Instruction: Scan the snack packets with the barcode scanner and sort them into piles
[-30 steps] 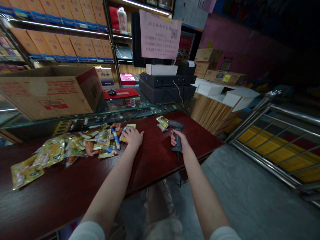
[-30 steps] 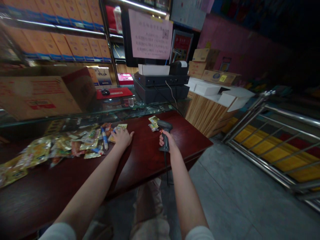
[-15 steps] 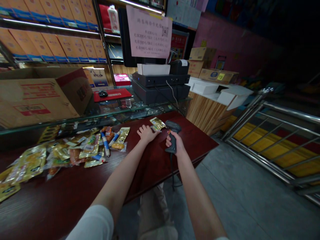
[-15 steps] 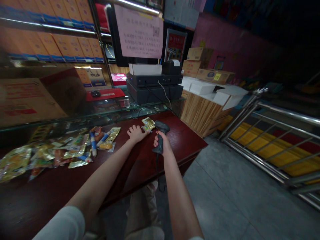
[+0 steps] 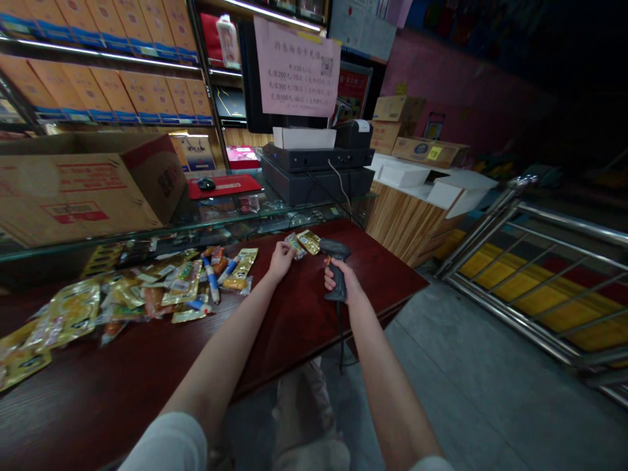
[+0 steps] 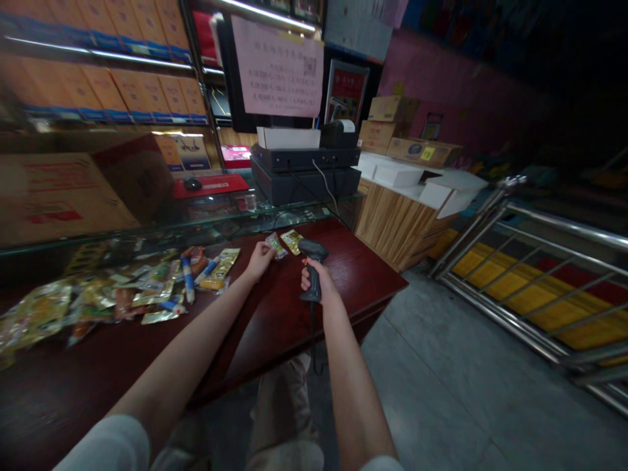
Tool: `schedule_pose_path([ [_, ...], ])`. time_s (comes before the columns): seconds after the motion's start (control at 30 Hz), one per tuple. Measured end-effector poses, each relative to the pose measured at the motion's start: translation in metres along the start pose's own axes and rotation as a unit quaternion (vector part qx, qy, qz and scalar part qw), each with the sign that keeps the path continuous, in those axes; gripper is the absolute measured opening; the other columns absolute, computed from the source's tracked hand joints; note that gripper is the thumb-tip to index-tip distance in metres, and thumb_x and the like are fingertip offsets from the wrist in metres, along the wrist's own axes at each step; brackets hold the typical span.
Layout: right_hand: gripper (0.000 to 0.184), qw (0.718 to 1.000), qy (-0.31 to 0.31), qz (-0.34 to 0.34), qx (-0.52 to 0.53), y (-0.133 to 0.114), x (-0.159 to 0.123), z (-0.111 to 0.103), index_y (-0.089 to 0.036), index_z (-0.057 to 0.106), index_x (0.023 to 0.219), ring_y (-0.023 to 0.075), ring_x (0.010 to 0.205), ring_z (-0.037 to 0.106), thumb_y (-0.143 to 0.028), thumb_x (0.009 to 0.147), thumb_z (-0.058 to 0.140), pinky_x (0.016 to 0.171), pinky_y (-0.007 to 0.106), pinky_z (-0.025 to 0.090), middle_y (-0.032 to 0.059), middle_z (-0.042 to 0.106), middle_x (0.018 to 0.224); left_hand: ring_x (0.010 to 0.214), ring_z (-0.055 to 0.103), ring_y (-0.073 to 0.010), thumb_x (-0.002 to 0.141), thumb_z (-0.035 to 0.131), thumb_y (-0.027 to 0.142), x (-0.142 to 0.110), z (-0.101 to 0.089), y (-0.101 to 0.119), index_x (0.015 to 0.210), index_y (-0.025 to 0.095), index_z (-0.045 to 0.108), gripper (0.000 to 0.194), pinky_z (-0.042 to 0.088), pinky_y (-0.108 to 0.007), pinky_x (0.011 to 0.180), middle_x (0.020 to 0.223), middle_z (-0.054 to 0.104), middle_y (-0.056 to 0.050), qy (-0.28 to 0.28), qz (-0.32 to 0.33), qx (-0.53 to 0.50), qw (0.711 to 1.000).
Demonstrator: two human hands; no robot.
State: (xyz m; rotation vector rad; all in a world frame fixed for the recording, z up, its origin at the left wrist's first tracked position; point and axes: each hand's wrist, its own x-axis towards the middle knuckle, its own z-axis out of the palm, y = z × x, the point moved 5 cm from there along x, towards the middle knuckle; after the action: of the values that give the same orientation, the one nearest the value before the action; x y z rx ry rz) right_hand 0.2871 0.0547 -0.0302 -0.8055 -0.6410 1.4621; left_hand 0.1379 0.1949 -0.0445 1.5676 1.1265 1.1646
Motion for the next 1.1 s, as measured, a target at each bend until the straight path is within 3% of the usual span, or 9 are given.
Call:
schedule_pose_path([
  [0.1,0.034,0.998,-0.044,0.033,-0.038,0.008,-0.001,0.005,-0.019,0.054,0.091,0.0066,0.034,0.036,-0.042,0.073,0.072,0.035,0.021,0.029,-0.0092,0.048,0.051,0.064,0.061,-0.0156,0.078,0.061,0.036,-0.003,-0.027,-0.007,0.08,0.023,0.043,0.023,0.052,-0.034,0.072,0.066,0.057,0.003,0.004,-0.013,-0.094,0.996],
  [0.23,0.037,0.994,-0.065,0.045,-0.076,0.016,-0.001,0.005,-0.019,0.055,0.094,0.0067,0.032,0.036,-0.044,0.074,0.071,0.035,0.021,0.029,-0.0096,0.047,0.05,0.065,0.06,-0.0123,0.075,0.065,0.045,-0.015,-0.054,-0.012,0.077,0.022,0.041,0.033,0.052,-0.028,0.071,0.068,0.056,0.004,0.031,-0.012,-0.161,0.986],
  [0.53,0.031,0.99,-0.081,0.047,-0.106,0.017,-0.002,0.006,-0.018,0.054,0.091,0.0068,0.031,0.036,-0.042,0.077,0.068,0.034,0.021,0.032,-0.0102,0.047,0.049,0.077,0.065,-0.0151,0.079,0.057,0.032,-0.02,-0.052,-0.012,0.081,0.021,0.044,0.017,0.054,-0.034,0.081,0.077,0.062,0.0,0.038,-0.013,-0.143,0.989],
  [0.77,0.032,0.991,-0.083,0.053,-0.09,0.016,-0.004,0.01,-0.018,0.055,0.088,0.0069,0.029,0.038,-0.041,0.074,0.071,0.033,0.02,0.033,-0.0098,0.048,0.048,0.087,0.064,-0.0166,0.085,0.047,0.025,-0.025,-0.056,-0.002,0.084,0.022,0.045,0.004,0.052,-0.031,0.083,0.085,0.062,-0.002,0.051,-0.013,-0.043,0.998],
  [0.83,0.032,0.992,-0.079,0.048,-0.082,0.014,-0.005,0.011,-0.018,0.055,0.09,0.0069,0.03,0.038,-0.04,0.073,0.072,0.033,0.02,0.032,-0.0097,0.049,0.048,0.089,0.063,-0.0182,0.088,0.044,0.024,-0.031,-0.062,0.009,0.09,0.021,0.048,0.005,0.05,-0.032,0.085,0.088,0.063,-0.004,0.061,0.011,0.041,0.997],
  [0.9,0.033,0.996,-0.054,0.032,-0.067,0.009,-0.006,0.011,-0.018,0.055,0.092,0.0071,0.03,0.039,-0.039,0.072,0.072,0.032,0.021,0.032,-0.0095,0.05,0.049,0.095,0.062,-0.022,0.092,0.04,0.024,-0.038,-0.069,0.027,0.098,0.02,0.052,0.014,0.047,-0.035,0.089,0.095,0.064,-0.009,0.068,0.068,0.209,0.973],
  [0.97,0.033,0.999,-0.005,0.004,-0.042,0.003,-0.005,0.006,-0.019,0.055,0.091,0.0072,0.031,0.038,-0.039,0.072,0.072,0.033,0.021,0.032,-0.0097,0.049,0.049,0.105,0.06,-0.0278,0.093,0.038,0.024,-0.045,-0.076,0.043,0.105,0.018,0.056,0.023,0.044,-0.04,0.094,0.106,0.065,-0.015,0.071,0.113,0.383,0.914],
  [1.03,0.03,0.998,0.048,-0.033,-0.007,-0.004,-0.005,0.0,-0.02,0.054,0.089,0.0069,0.032,0.037,-0.038,0.072,0.071,0.034,0.02,0.032,-0.01,0.047,0.048,0.111,0.056,-0.0332,0.093,0.036,0.024,-0.05,-0.088,0.051,0.111,0.016,0.058,0.029,0.04,-0.045,0.096,0.11,0.065,-0.019,0.082,0.099,0.498,0.857],
  [1.1,0.027,0.994,0.084,-0.061,0.028,-0.01,-0.006,-0.006,-0.02,0.053,0.087,0.0063,0.033,0.036,-0.038,0.073,0.068,0.035,0.019,0.032,-0.01,0.046,0.048,0.111,0.055,-0.0366,0.093,0.034,0.022,-0.053,-0.103,0.051,0.114,0.012,0.058,0.034,0.038,-0.05,0.096,0.108,0.067,-0.022,0.096,0.046,0.562,0.82],
])
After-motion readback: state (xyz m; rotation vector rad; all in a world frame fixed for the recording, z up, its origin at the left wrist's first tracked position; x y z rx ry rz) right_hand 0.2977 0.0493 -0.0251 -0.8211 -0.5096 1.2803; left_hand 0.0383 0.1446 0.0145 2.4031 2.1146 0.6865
